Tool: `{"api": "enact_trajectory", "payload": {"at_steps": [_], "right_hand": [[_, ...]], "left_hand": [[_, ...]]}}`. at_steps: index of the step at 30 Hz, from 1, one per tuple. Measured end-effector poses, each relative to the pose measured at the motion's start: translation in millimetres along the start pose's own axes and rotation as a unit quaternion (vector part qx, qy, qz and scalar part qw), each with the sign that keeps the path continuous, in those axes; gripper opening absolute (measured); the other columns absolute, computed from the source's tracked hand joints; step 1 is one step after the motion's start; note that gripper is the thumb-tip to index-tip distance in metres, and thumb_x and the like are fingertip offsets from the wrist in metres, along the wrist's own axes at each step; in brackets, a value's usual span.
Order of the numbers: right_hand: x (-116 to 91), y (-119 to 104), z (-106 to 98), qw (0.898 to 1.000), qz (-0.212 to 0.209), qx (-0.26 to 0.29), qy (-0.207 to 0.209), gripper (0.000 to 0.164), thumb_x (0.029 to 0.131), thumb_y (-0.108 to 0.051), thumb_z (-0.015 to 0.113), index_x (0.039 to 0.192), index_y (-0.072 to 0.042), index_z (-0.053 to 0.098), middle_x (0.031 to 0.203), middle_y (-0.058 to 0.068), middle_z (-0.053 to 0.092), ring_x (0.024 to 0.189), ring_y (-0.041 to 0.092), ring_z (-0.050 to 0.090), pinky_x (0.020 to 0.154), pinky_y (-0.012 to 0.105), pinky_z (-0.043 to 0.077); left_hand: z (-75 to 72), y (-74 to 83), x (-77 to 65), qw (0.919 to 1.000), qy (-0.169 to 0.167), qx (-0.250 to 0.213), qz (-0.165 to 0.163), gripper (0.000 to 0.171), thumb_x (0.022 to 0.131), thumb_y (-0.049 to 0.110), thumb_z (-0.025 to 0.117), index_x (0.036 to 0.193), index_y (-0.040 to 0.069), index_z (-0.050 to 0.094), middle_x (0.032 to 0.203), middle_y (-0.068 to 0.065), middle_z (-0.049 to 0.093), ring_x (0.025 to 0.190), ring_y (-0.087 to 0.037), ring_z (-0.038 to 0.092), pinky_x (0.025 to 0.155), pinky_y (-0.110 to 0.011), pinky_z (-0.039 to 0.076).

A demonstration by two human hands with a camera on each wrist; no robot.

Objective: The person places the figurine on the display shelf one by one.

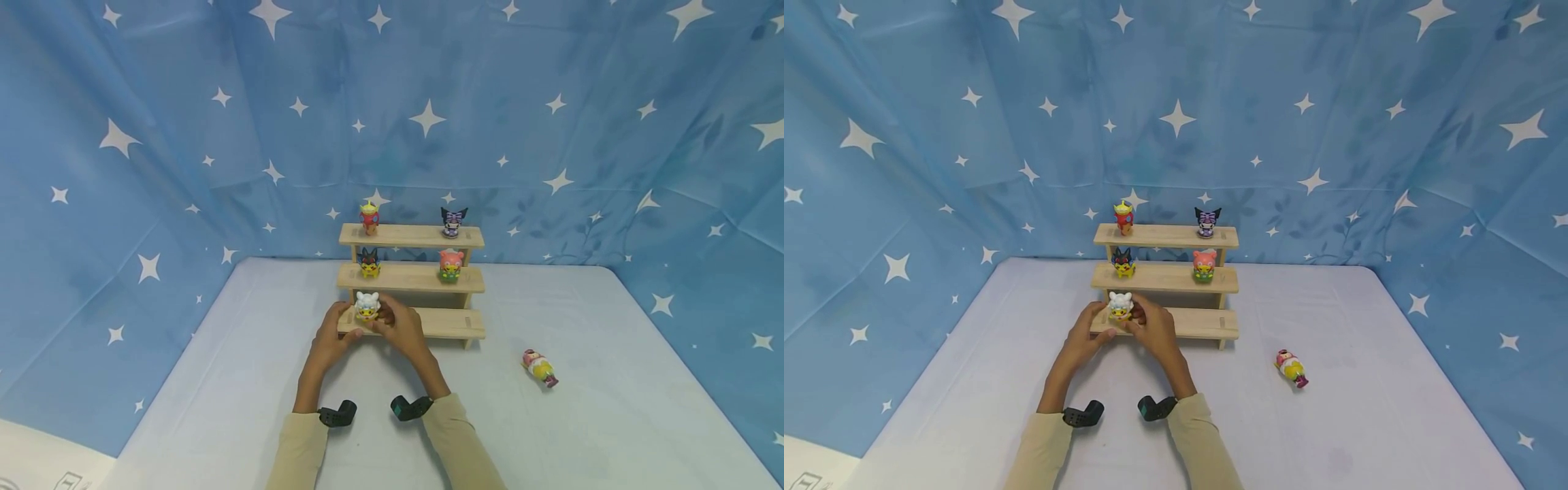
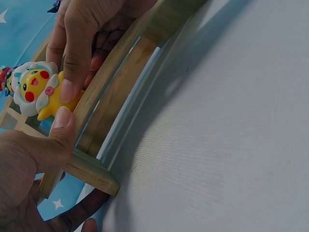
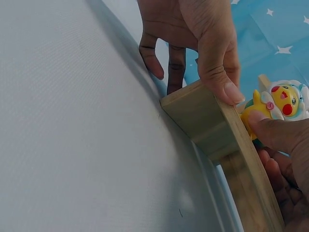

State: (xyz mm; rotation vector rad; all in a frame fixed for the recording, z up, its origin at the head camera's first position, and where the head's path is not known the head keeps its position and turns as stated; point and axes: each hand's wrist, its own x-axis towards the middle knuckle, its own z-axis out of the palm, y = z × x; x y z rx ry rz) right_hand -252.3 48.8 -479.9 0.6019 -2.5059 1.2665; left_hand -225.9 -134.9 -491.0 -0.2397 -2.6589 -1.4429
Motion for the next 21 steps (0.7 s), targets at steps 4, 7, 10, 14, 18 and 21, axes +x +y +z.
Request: {"api": "enact_trajectory", "payload": {"at_steps": [4, 7, 10, 14, 18, 21], "right_hand": [[-0.6, 0.4, 0.1, 1.000, 0.002, 0.008, -0.001, 0.050, 0.080, -0.021, 0.081, 0.125, -0.011, 0.062, 0.095, 0.006, 0.075, 0.080, 0.016, 0.070, 0.070, 0.025, 0.056], [-0.7, 0.5, 0.2, 1.000, 0.005, 0.010, -0.002, 0.051, 0.080, -0.021, 0.081, 0.126, -0.011, 0.062, 0.096, 0.006, 0.075, 0.081, 0.016, 0.070, 0.071, 0.026, 0.056], [-0.9, -0.3, 0.2, 1.000, 0.003, 0.006, 0.000, 0.050, 0.081, -0.021, 0.081, 0.127, -0.011, 0.062, 0.096, 0.006, 0.074, 0.081, 0.016, 0.070, 0.071, 0.027, 0.056], [-1.2, -1.1, 0.3, 1.000, 0.003, 0.001, 0.002, 0.050, 0.081, -0.021, 0.081, 0.126, -0.011, 0.062, 0.095, 0.006, 0.074, 0.080, 0.016, 0.069, 0.071, 0.027, 0.056], [-1.7, -1.0, 0.5, 1.000, 0.004, 0.003, 0.004, 0.051, 0.080, -0.021, 0.082, 0.127, -0.011, 0.062, 0.094, 0.006, 0.074, 0.080, 0.016, 0.069, 0.071, 0.026, 0.055], [-2.3, -0.8, 0.9, 1.000, 0.002, 0.003, 0.006, 0.051, 0.080, -0.020, 0.081, 0.126, -0.010, 0.062, 0.094, 0.007, 0.074, 0.080, 0.016, 0.069, 0.070, 0.026, 0.055]], "left_hand": [[-0.1, -0.3, 0.2, 1.0000, -0.003, -0.006, -0.007, 0.069, 0.088, 0.024, 0.071, 0.145, 0.004, 0.038, 0.154, -0.021, 0.033, 0.144, -0.043, 0.029, 0.114, -0.060, 0.027], [-0.2, -0.8, 0.6, 0.9999, -0.002, -0.013, -0.011, 0.069, 0.088, 0.024, 0.071, 0.145, 0.004, 0.037, 0.155, -0.021, 0.033, 0.145, -0.042, 0.029, 0.114, -0.059, 0.026], [-0.5, -1.4, 0.9, 0.9999, -0.002, -0.014, -0.009, 0.069, 0.089, 0.025, 0.071, 0.145, 0.004, 0.037, 0.155, -0.021, 0.032, 0.145, -0.042, 0.029, 0.114, -0.059, 0.027], [-0.2, -2.5, 1.2, 0.9999, -0.003, -0.012, -0.006, 0.069, 0.089, 0.025, 0.071, 0.145, 0.004, 0.037, 0.155, -0.021, 0.033, 0.145, -0.042, 0.029, 0.114, -0.059, 0.027], [0.1, -2.9, 1.0, 1.0000, -0.004, -0.008, -0.003, 0.069, 0.089, 0.024, 0.071, 0.145, 0.003, 0.037, 0.154, -0.021, 0.033, 0.144, -0.042, 0.029, 0.114, -0.060, 0.028], [0.0, -2.4, 0.4, 1.0000, -0.003, -0.008, -0.002, 0.069, 0.089, 0.025, 0.071, 0.145, 0.003, 0.037, 0.154, -0.021, 0.034, 0.144, -0.042, 0.030, 0.113, -0.060, 0.029]]}}
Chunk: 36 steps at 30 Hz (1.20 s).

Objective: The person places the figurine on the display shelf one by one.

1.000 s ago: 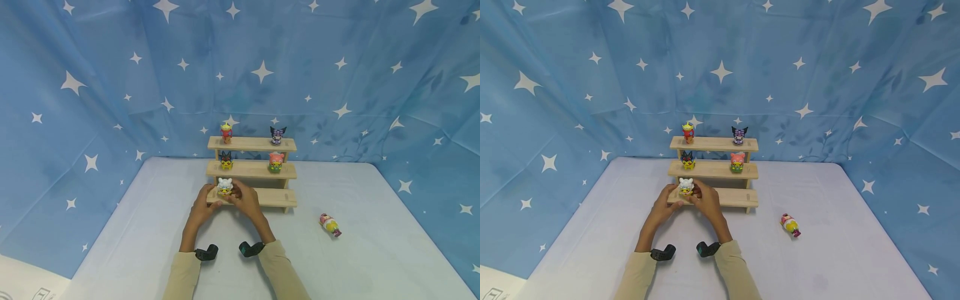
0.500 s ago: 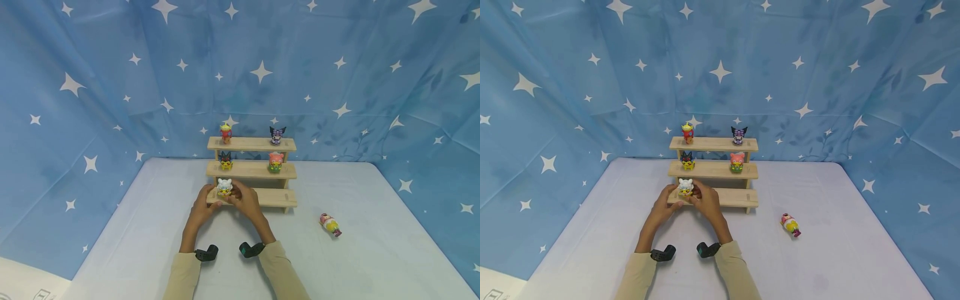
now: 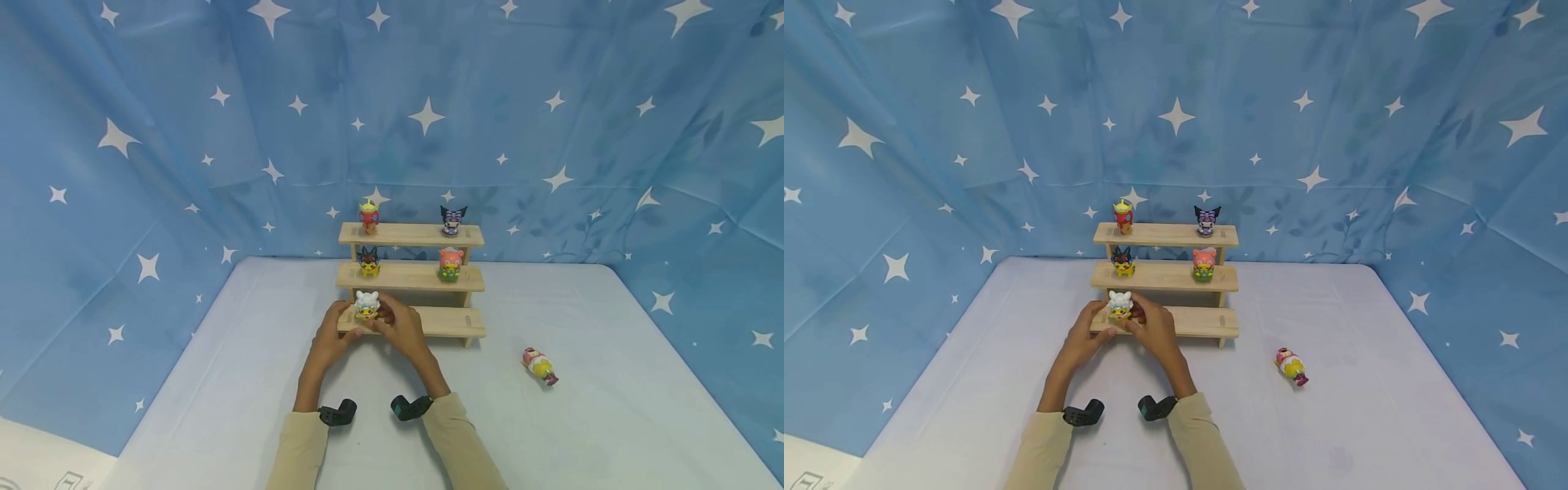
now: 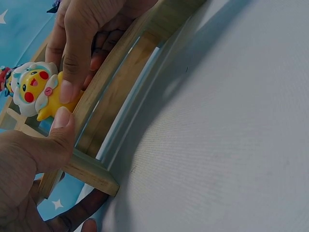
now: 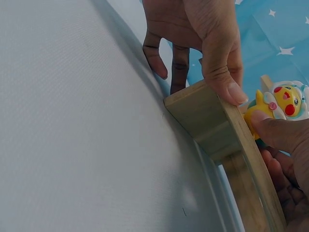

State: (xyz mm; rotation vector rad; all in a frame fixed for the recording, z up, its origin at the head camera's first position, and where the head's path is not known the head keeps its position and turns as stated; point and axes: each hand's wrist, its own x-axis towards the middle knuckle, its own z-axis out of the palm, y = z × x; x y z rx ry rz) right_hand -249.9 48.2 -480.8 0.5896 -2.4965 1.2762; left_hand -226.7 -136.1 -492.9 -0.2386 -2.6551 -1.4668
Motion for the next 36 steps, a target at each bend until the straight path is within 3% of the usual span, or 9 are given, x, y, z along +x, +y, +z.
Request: {"api": "enact_trajectory", "payload": {"at_steps": [15, 25, 36], "right_hand": [[-4.6, 5.1, -8.9, 0.999, -0.006, 0.033, -0.036, 0.057, 0.084, -0.016, 0.077, 0.137, -0.009, 0.055, 0.105, 0.012, 0.073, 0.092, 0.021, 0.071, 0.081, 0.028, 0.057], [-8.8, 8.5, -19.8, 0.996, -0.018, 0.088, -0.025, 0.038, 0.087, -0.002, 0.071, 0.124, 0.001, 0.063, 0.108, 0.016, 0.072, 0.096, 0.028, 0.071, 0.083, 0.031, 0.057], [-22.7, 14.6, -38.7, 0.995, 0.029, 0.098, -0.012, 0.025, 0.091, -0.008, 0.068, 0.114, 0.002, 0.067, 0.101, 0.011, 0.074, 0.094, 0.025, 0.071, 0.081, 0.027, 0.057]], "left_hand": [[1.3, 1.9, -1.2, 0.9999, 0.005, 0.010, 0.013, 0.067, 0.089, 0.024, 0.070, 0.143, 0.001, 0.038, 0.152, -0.023, 0.036, 0.141, -0.044, 0.033, 0.111, -0.061, 0.030], [0.5, 0.3, 0.4, 0.9995, 0.014, 0.016, 0.022, 0.066, 0.089, 0.023, 0.071, 0.142, 0.001, 0.039, 0.151, -0.024, 0.037, 0.142, -0.044, 0.033, 0.111, -0.061, 0.030], [1.5, -0.9, -0.2, 0.9997, 0.008, 0.021, 0.005, 0.067, 0.089, 0.024, 0.071, 0.143, 0.004, 0.039, 0.153, -0.023, 0.035, 0.142, -0.044, 0.031, 0.111, -0.062, 0.029]]}}
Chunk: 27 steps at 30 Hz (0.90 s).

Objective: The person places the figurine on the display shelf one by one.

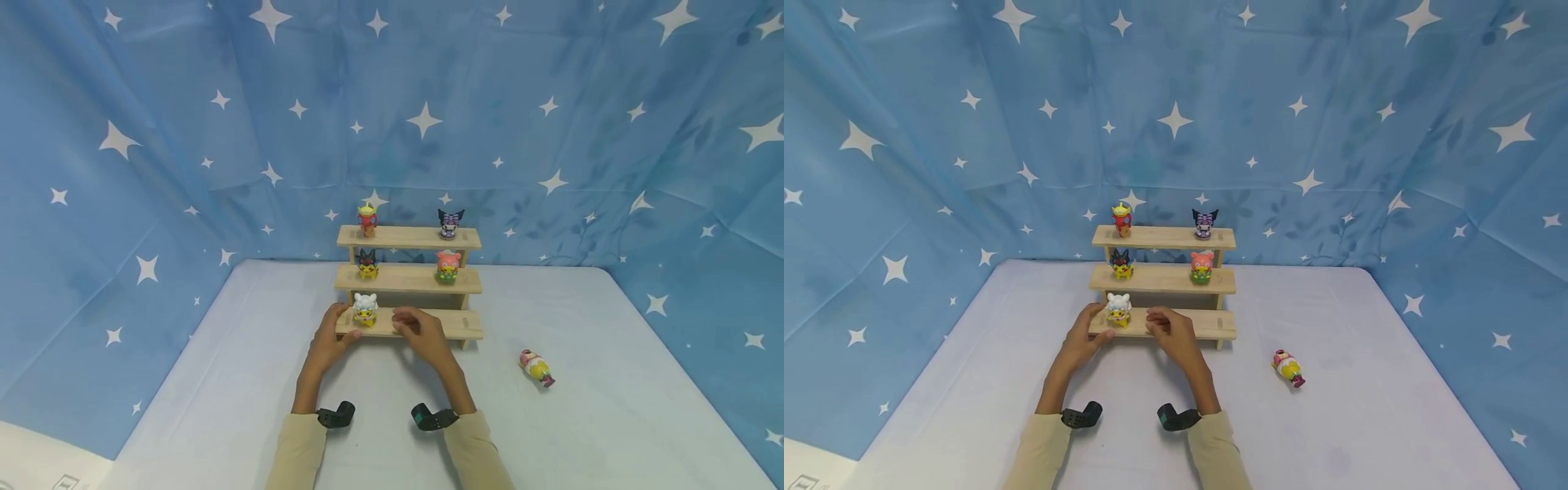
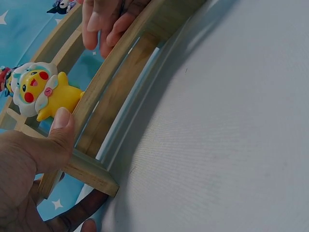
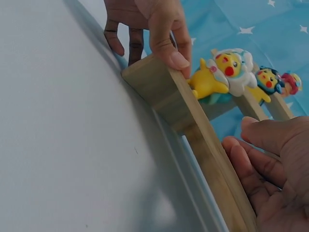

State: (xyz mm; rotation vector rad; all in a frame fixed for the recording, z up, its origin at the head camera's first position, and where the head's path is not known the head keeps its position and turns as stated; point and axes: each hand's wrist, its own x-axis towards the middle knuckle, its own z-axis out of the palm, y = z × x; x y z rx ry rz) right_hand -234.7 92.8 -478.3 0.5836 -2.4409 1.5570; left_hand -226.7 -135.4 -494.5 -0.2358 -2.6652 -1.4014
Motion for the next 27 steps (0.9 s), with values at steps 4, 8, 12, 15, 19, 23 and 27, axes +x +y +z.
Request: {"api": "enact_trajectory", "payload": {"at_steps": [4, 8, 12, 15, 19, 23, 27], "right_hand": [[-4.5, 0.9, -8.1, 1.000, 0.017, 0.009, 0.012, 0.023, 0.091, -0.009, 0.068, 0.113, 0.001, 0.068, 0.100, 0.012, 0.074, 0.092, 0.027, 0.071, 0.080, 0.026, 0.057], [-9.7, -0.4, -17.8, 0.999, 0.037, 0.021, 0.023, 0.023, 0.091, -0.009, 0.068, 0.112, 0.001, 0.068, 0.097, 0.016, 0.073, 0.090, 0.029, 0.071, 0.080, 0.025, 0.057], [-17.3, -10.3, -30.8, 0.998, 0.043, 0.034, 0.035, 0.025, 0.092, -0.005, 0.066, 0.113, 0.008, 0.065, 0.092, 0.024, 0.071, 0.085, 0.037, 0.071, 0.077, 0.033, 0.059], [-24.6, -22.6, -44.5, 0.998, 0.039, 0.039, 0.041, 0.024, 0.093, -0.002, 0.063, 0.112, 0.014, 0.062, 0.088, 0.029, 0.069, 0.080, 0.044, 0.070, 0.073, 0.041, 0.059], [-33.8, -16.2, -62.1, 0.996, 0.041, 0.004, 0.077, 0.019, 0.094, -0.004, 0.063, 0.106, 0.011, 0.064, 0.083, 0.025, 0.070, 0.073, 0.037, 0.071, 0.066, 0.032, 0.059], [-41.2, 4.5, -80.8, 0.989, 0.070, -0.071, 0.114, 0.016, 0.095, -0.010, 0.063, 0.104, 0.002, 0.067, 0.081, 0.017, 0.072, 0.069, 0.023, 0.071, 0.060, 0.018, 0.052], [-47.7, 8.7, -103.4, 0.972, 0.122, -0.153, 0.131, 0.019, 0.096, -0.014, 0.062, 0.109, -0.001, 0.067, 0.086, 0.018, 0.073, 0.076, 0.027, 0.071, 0.062, 0.027, 0.053]], "left_hand": [[-0.3, 0.2, 0.5, 1.0000, -0.003, -0.002, -0.006, 0.067, 0.088, 0.025, 0.071, 0.144, 0.005, 0.038, 0.153, -0.022, 0.035, 0.143, -0.043, 0.030, 0.112, -0.062, 0.028], [-0.7, 0.5, 1.6, 0.9997, -0.009, -0.004, -0.021, 0.069, 0.088, 0.025, 0.071, 0.145, 0.007, 0.037, 0.155, -0.019, 0.033, 0.145, -0.041, 0.029, 0.114, -0.060, 0.027], [-1.1, 0.4, 2.1, 0.9997, -0.008, -0.007, -0.020, 0.069, 0.088, 0.023, 0.071, 0.145, 0.006, 0.037, 0.154, -0.020, 0.034, 0.144, -0.042, 0.030, 0.113, -0.060, 0.028], [-2.1, 1.6, 2.1, 0.9998, -0.005, -0.008, -0.016, 0.068, 0.088, 0.021, 0.071, 0.145, 0.006, 0.037, 0.153, -0.020, 0.035, 0.144, -0.042, 0.031, 0.113, -0.061, 0.029], [-3.1, 3.6, 1.2, 0.9997, -0.008, -0.006, -0.021, 0.068, 0.089, 0.022, 0.071, 0.145, 0.007, 0.036, 0.155, -0.019, 0.033, 0.144, -0.042, 0.030, 0.113, -0.061, 0.028], [-2.7, 3.9, 0.7, 0.9998, -0.009, -0.004, -0.018, 0.068, 0.089, 0.023, 0.071, 0.145, 0.006, 0.036, 0.155, -0.021, 0.033, 0.144, -0.043, 0.030, 0.112, -0.062, 0.028], [-2.1, 3.4, 0.7, 0.9998, -0.010, -0.005, -0.019, 0.068, 0.089, 0.025, 0.070, 0.145, 0.006, 0.036, 0.155, -0.021, 0.032, 0.144, -0.043, 0.030, 0.112, -0.062, 0.028]]}}
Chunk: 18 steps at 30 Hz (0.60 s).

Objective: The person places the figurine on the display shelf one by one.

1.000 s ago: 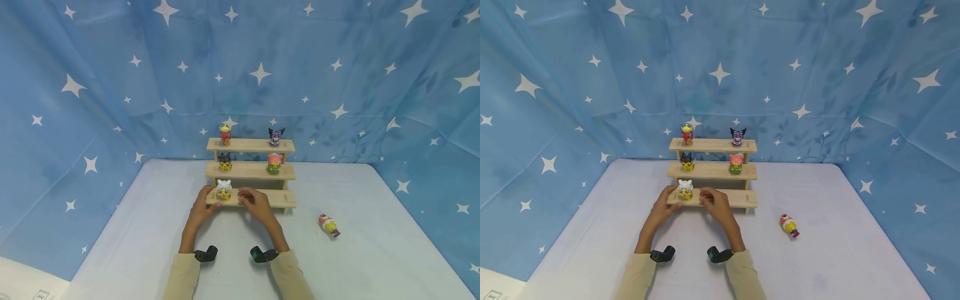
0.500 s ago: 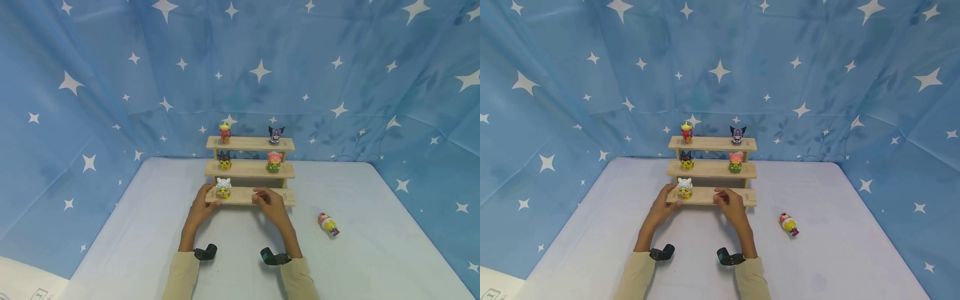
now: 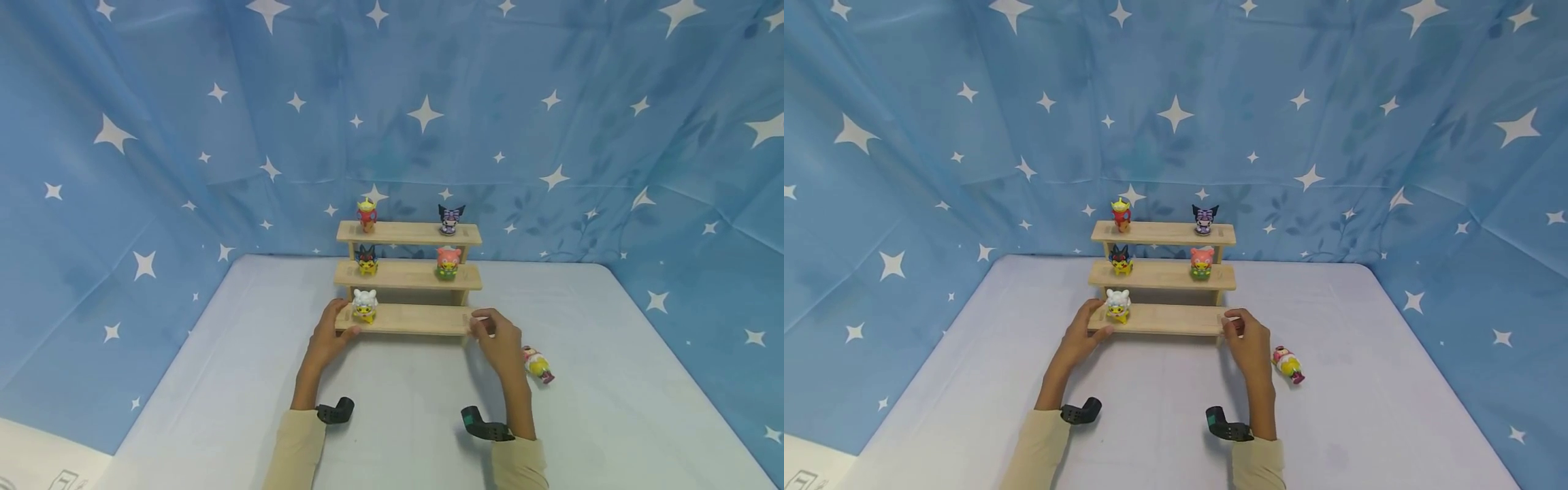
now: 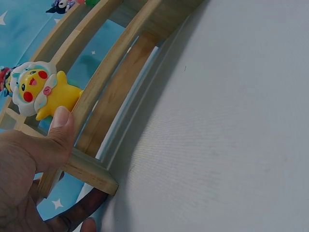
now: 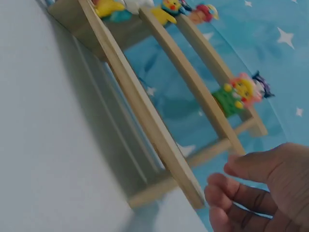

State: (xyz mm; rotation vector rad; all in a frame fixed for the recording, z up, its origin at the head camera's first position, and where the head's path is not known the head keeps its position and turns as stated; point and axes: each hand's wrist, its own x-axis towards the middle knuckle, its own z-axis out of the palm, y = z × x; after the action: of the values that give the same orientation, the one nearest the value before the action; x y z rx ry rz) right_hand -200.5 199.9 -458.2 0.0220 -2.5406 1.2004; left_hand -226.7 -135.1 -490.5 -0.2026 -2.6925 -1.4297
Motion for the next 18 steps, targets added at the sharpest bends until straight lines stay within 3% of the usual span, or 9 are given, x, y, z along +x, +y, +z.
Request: {"api": "enact_trajectory", "payload": {"at_steps": [4, 7, 14, 16, 18], "right_hand": [[-2.4, 4.6, -21.2, 0.996, 0.045, -0.072, 0.037, 0.021, 0.096, -0.014, 0.062, 0.111, 0.000, 0.066, 0.095, 0.022, 0.072, 0.087, 0.036, 0.070, 0.072, 0.045, 0.055], [-5.5, 7.6, -33.8, 0.989, 0.077, -0.106, 0.064, 0.023, 0.095, -0.014, 0.061, 0.112, 0.001, 0.066, 0.102, 0.024, 0.071, 0.095, 0.040, 0.068, 0.079, 0.052, 0.053], [-15.6, 20.8, -58.5, 0.973, 0.156, -0.156, 0.064, 0.029, 0.095, -0.015, 0.060, 0.115, 0.006, 0.062, 0.114, 0.031, 0.064, 0.105, 0.049, 0.059, 0.079, 0.056, 0.050], [-17.9, 25.0, -64.5, 0.968, 0.184, -0.162, 0.056, 0.031, 0.096, -0.017, 0.059, 0.117, 0.006, 0.061, 0.115, 0.031, 0.063, 0.102, 0.048, 0.060, 0.074, 0.053, 0.051], [-19.8, 29.5, -69.7, 0.964, 0.212, -0.158, 0.038, 0.034, 0.097, -0.019, 0.057, 0.119, 0.006, 0.059, 0.116, 0.032, 0.062, 0.089, 0.043, 0.064, 0.065, 0.047, 0.051]], "left_hand": [[-1.1, 1.5, -0.5, 0.9999, -0.002, -0.008, -0.010, 0.069, 0.089, 0.024, 0.071, 0.146, 0.007, 0.036, 0.156, -0.019, 0.032, 0.145, -0.042, 0.029, 0.113, -0.062, 0.027], [-2.5, 2.4, -0.7, 0.9999, -0.002, -0.009, -0.014, 0.068, 0.089, 0.022, 0.071, 0.146, 0.008, 0.036, 0.156, -0.018, 0.032, 0.145, -0.041, 0.029, 0.113, -0.062, 0.026], [-1.5, 0.6, 0.6, 0.9999, -0.003, -0.016, -0.005, 0.069, 0.089, 0.023, 0.071, 0.146, 0.006, 0.036, 0.156, -0.020, 0.030, 0.146, -0.042, 0.026, 0.115, -0.060, 0.024], [-0.8, 0.0, 0.6, 0.9998, -0.005, -0.019, -0.007, 0.069, 0.089, 0.021, 0.071, 0.146, 0.005, 0.035, 0.157, -0.020, 0.029, 0.147, -0.041, 0.025, 0.116, -0.059, 0.023], [-0.4, -0.6, 0.8, 0.9997, -0.007, -0.020, -0.012, 0.070, 0.089, 0.019, 0.071, 0.147, 0.005, 0.034, 0.158, -0.019, 0.029, 0.147, -0.040, 0.025, 0.117, -0.057, 0.023]]}}
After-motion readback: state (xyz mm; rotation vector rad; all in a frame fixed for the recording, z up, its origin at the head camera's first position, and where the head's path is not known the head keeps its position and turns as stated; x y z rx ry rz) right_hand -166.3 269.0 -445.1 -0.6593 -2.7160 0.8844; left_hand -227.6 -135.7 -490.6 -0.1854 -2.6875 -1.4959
